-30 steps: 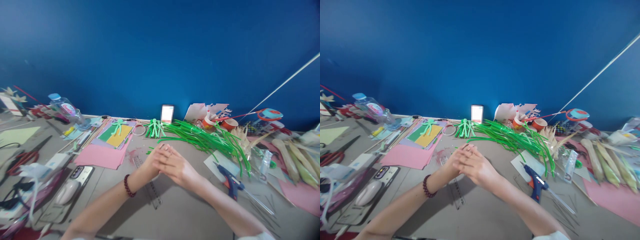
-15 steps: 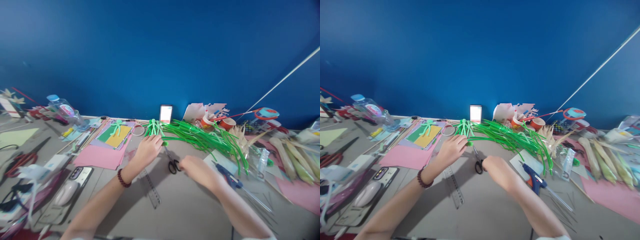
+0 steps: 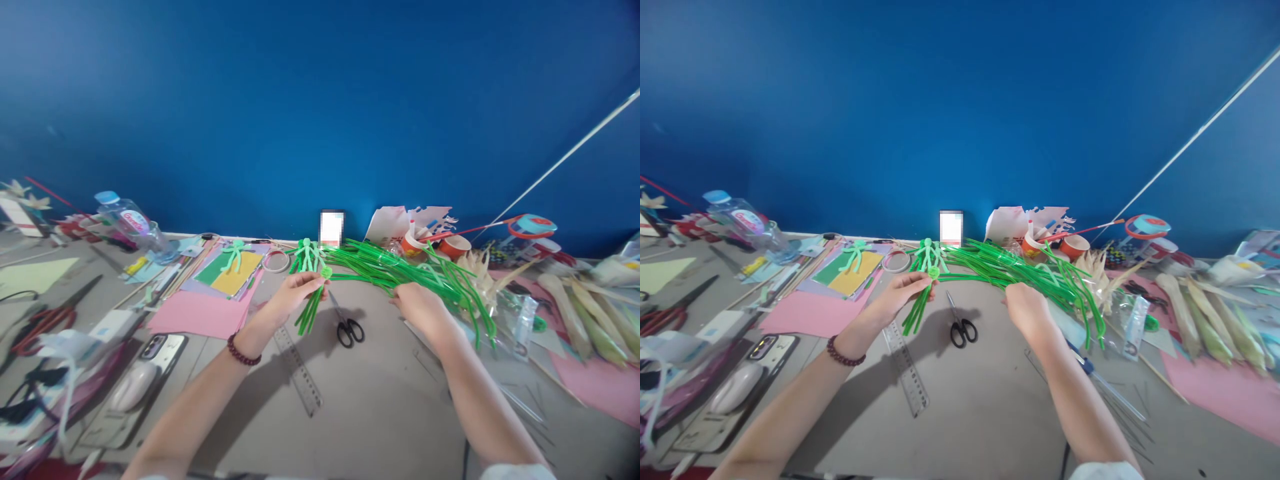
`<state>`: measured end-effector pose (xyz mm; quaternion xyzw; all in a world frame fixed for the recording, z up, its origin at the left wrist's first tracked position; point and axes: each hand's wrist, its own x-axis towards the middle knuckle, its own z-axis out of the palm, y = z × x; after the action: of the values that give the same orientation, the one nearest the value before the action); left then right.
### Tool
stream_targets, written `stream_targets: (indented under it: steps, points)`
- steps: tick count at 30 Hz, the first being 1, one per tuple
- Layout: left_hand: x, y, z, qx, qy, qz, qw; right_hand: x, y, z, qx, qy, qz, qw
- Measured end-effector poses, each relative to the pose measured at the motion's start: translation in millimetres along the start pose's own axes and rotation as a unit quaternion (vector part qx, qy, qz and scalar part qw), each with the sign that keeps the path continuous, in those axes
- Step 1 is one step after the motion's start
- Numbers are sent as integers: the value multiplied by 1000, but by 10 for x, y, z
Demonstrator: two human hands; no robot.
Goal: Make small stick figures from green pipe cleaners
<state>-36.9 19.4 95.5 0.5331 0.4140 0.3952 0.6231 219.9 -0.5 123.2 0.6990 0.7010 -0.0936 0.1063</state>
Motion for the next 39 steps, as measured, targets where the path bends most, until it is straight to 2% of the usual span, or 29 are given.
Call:
stream_targets:
  steps: [2,5,8,11,15,18,24,27,34,37,39]
  points:
    - [10,-17,-6,-64,-14,-33,997,39,32,30,-1,19,-18,1000]
    - [26,-58,1,-106,-22,-49,993,78,15,87,20,92,-111,989]
    - [39,-102,21,-101,-30,-32,994,84,-83,129,105,172,-226,953]
    - [38,-132,37,-47,-33,-18,998,63,-218,148,233,197,-278,911]
    - [20,-147,69,28,-49,6,998,33,-366,161,404,177,-289,850]
    - [7,-145,110,77,-47,38,995,34,-427,171,472,154,-283,820]
    - [-31,-110,149,233,-24,115,965,63,-455,210,507,129,-244,817]
    - [-53,-98,151,272,-1,148,951,79,-460,229,512,131,-239,814]
    - [-78,-80,185,285,43,184,940,73,-494,281,543,158,-235,790]
    - [-67,-86,187,260,47,171,949,63,-510,293,546,186,-244,779]
    - [-58,-89,184,220,28,147,964,57,-513,284,528,212,-264,779]
